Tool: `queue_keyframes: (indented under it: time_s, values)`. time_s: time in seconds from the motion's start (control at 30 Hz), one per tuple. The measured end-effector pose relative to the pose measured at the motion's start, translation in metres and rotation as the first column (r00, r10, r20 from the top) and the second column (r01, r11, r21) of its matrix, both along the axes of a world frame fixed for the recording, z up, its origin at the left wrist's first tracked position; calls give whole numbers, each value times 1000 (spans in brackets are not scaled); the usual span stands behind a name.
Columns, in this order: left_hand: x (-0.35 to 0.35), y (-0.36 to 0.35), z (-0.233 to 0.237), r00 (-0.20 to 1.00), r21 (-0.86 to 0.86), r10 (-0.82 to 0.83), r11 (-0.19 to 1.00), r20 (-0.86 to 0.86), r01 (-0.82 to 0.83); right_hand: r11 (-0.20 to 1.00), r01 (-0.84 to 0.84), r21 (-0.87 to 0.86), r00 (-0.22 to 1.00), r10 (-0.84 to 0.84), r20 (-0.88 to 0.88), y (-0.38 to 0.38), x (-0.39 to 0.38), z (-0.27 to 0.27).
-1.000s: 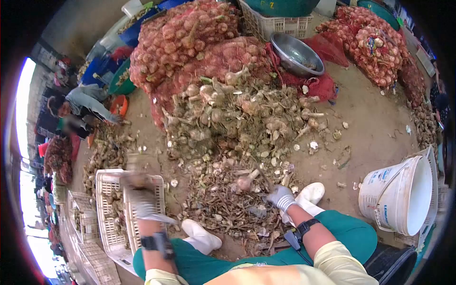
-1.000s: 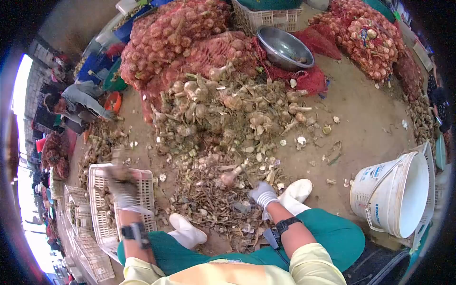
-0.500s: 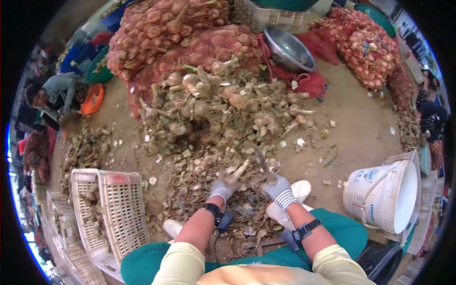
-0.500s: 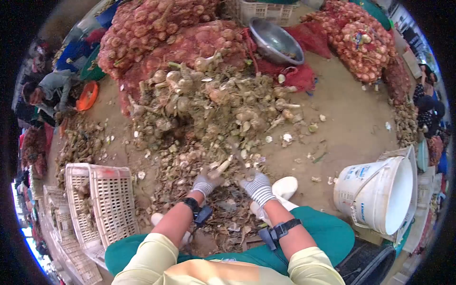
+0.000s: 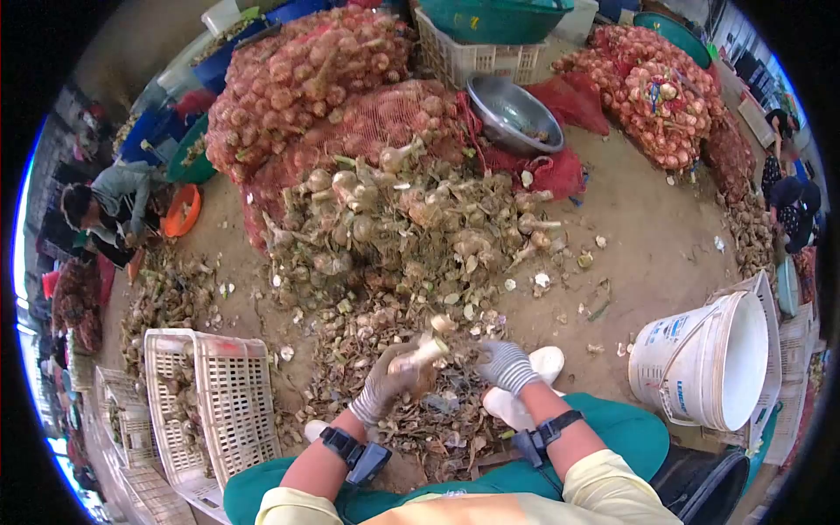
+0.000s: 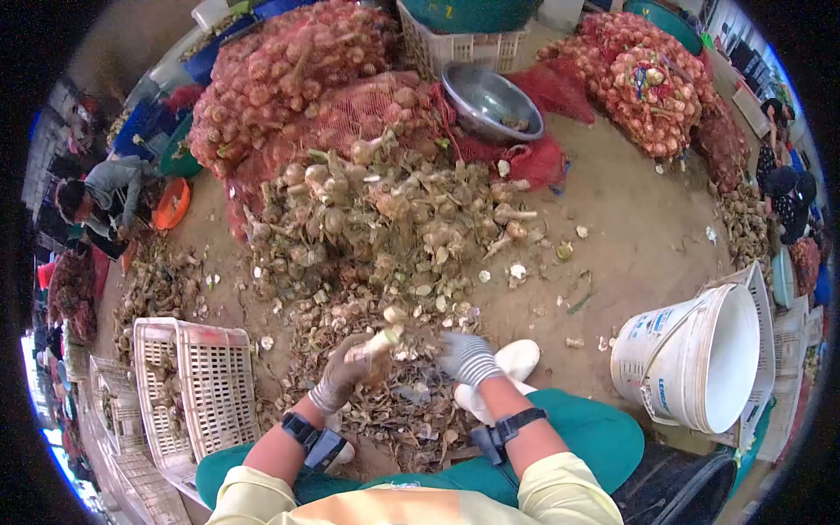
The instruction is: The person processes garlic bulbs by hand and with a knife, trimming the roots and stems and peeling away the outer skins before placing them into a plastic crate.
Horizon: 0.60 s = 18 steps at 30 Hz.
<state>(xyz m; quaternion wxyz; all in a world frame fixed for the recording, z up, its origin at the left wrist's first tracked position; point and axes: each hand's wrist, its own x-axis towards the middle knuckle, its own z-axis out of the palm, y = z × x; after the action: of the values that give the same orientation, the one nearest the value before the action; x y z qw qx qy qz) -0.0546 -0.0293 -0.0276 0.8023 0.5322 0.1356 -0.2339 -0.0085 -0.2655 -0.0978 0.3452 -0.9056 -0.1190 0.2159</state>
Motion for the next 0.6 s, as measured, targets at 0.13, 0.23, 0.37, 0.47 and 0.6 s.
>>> queue_keyframes:
  time_s: [0.13,0.23,0.37,0.47,0.6]
  values:
    - [5,7,5,998,103,-1,995,63,-5,971,232,-61,895,-237,-378,-17,-3,12]
    - [3,6,13,994,219,-45,973,-104,67,746,423,515,876,-192,-442,13,-12,39]
    - [-20,-25,18,922,395,-127,918,366,-30,492,518,700,840,-135,-526,36,-26,59]
    - [-21,-13,23,826,869,-436,479,357,-123,408,586,701,793,-109,-599,40,-35,77]
    - [-17,-12,26,995,-137,-57,988,76,67,439,502,745,806,75,-587,45,-50,111]
